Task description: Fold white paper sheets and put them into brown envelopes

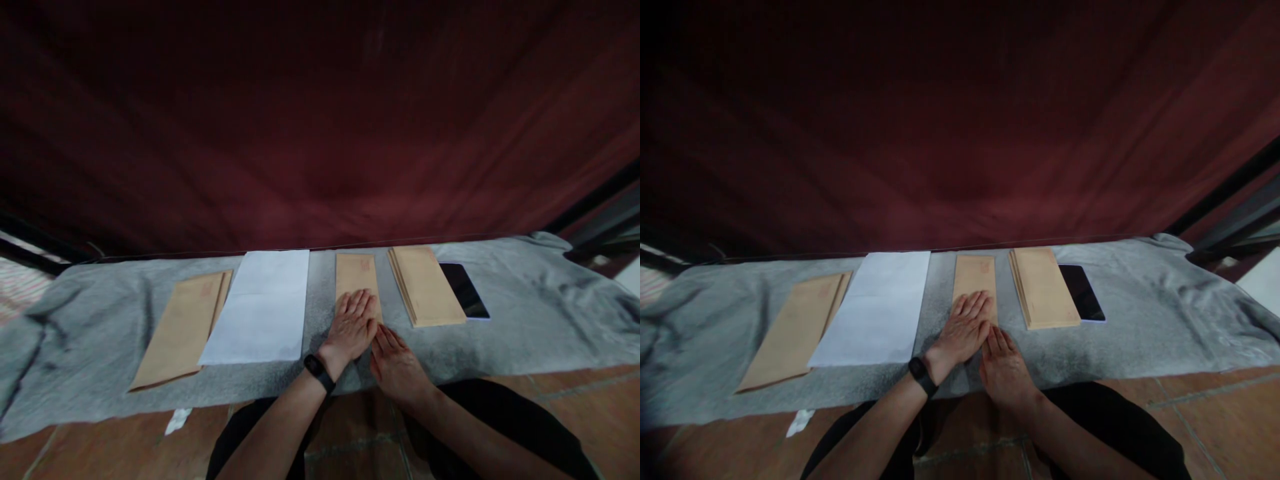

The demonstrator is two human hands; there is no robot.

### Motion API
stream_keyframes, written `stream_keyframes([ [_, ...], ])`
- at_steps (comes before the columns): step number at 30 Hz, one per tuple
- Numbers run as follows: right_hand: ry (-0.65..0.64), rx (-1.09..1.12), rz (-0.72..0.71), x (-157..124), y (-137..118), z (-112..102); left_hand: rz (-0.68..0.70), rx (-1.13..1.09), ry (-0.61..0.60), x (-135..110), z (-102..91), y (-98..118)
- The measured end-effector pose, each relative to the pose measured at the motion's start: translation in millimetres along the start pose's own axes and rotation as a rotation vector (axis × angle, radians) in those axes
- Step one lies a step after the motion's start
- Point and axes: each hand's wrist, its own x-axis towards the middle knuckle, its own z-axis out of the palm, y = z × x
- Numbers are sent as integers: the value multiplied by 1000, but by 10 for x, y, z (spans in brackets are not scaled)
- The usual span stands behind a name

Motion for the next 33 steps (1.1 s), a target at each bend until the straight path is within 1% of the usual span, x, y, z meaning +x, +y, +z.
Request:
stream_keyframes([
  [7,-12,-47,-9,47,-32,-14,-8,67,-5,123,77,-67],
  [13,-17,-83,-9,37,-39,81,-38,59,10,235,121,-105],
  [18,54,-97,-28,30,-38,173,-86,66,26,378,149,-145],
  [26,129,-93,-52,51,-37,202,-184,44,29,638,158,-188],
  [30,166,-97,-26,49,-49,239,-234,62,35,712,164,-236],
  [33,158,-85,-20,46,-47,269,-266,70,52,739,166,-275],
])
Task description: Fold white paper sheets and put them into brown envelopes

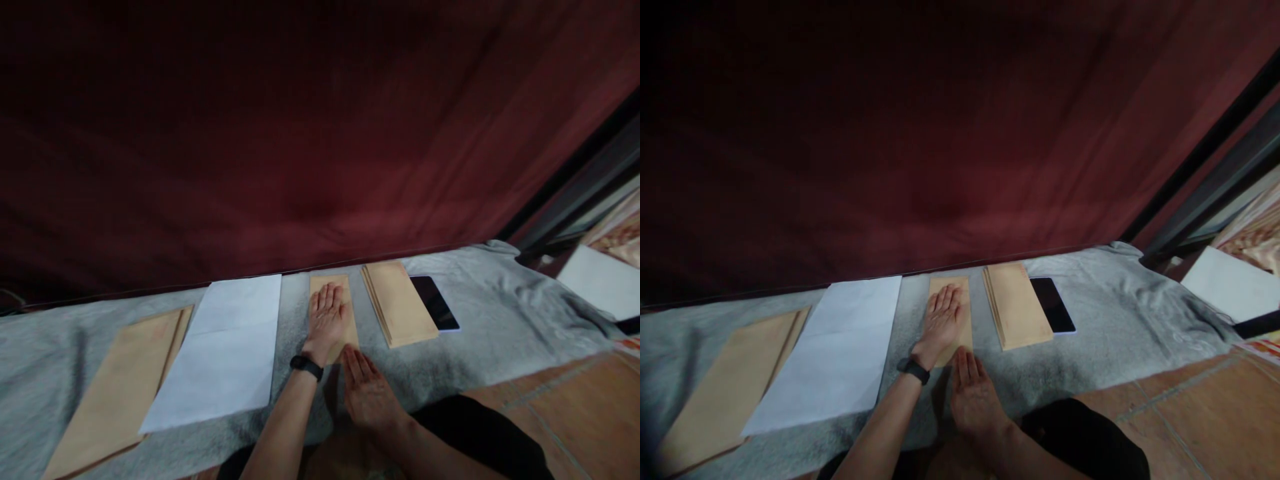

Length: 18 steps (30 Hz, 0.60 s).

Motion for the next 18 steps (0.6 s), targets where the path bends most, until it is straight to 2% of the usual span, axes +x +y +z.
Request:
stream_keyframes([
  [9,-27,8,-4,-23,8,34,-156,16,-25,42,25,-53],
  [14,-3,10,-39,-39,52,6,-171,1,-49,7,68,-54],
  [18,14,20,-60,-38,80,-1,-168,2,-24,-49,83,-48],
])
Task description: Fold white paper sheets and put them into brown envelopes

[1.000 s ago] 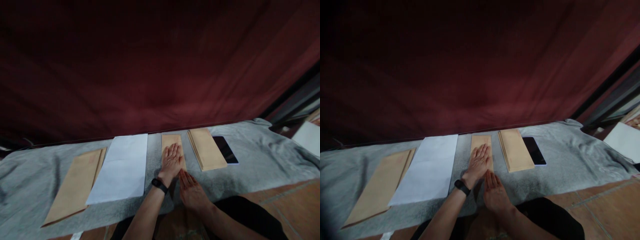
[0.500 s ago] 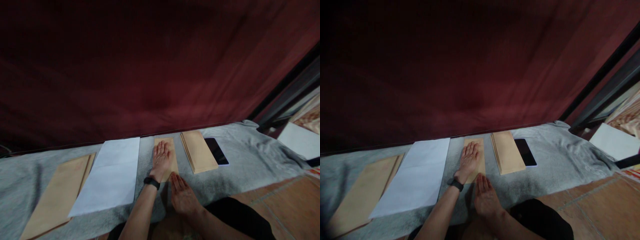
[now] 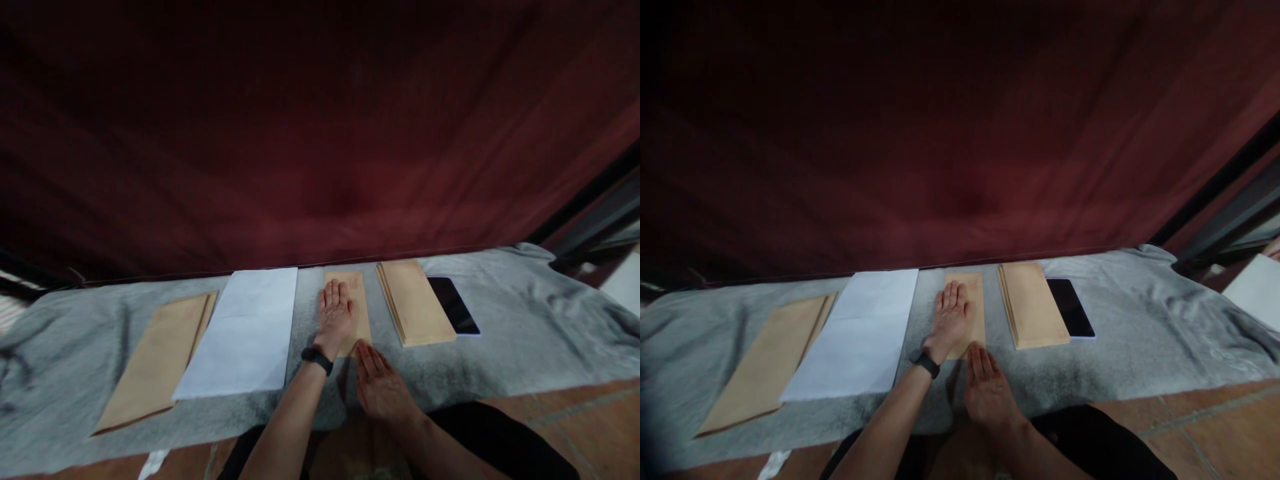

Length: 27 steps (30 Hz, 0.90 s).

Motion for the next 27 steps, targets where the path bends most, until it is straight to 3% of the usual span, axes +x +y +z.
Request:
stream_keyframes([
  [21,-89,61,46,0,30,-97,175,83,9,-557,-52,-110],
  [27,-127,73,115,0,9,-162,225,87,27,-715,-97,-175],
])
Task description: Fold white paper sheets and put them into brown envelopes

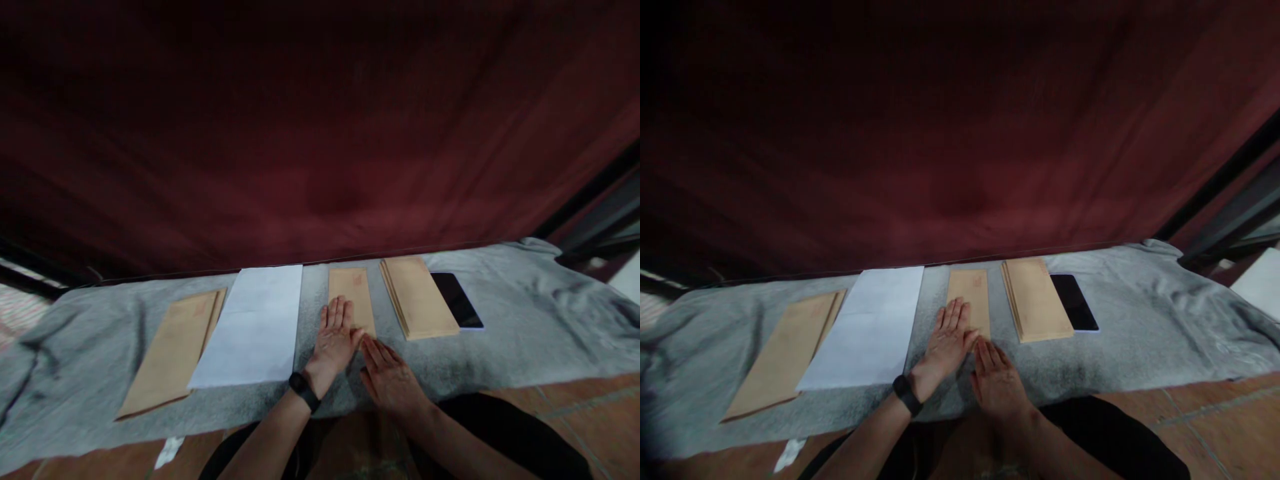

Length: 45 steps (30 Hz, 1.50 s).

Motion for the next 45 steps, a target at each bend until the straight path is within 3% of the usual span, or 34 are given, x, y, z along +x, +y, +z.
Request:
stream_keyframes([
  [5,-30,48,6,-2,18,-93,24,-20,-1,-134,-57,-37],
  [10,-34,65,1,-25,34,-125,-41,-31,-26,-240,-110,0],
  [25,143,-52,48,-224,-10,-7,-119,-96,23,-286,-167,63],
  [31,98,-13,50,-122,92,-96,-193,-60,15,-305,-224,106],
  [36,-39,-53,31,97,159,-227,-191,-90,-22,-341,-307,44],
  [41,-137,-164,-25,210,77,-151,-174,-163,4,-347,-352,-7],
  [45,-165,-151,-7,234,10,-159,-246,-248,-50,-335,-365,-30],
])
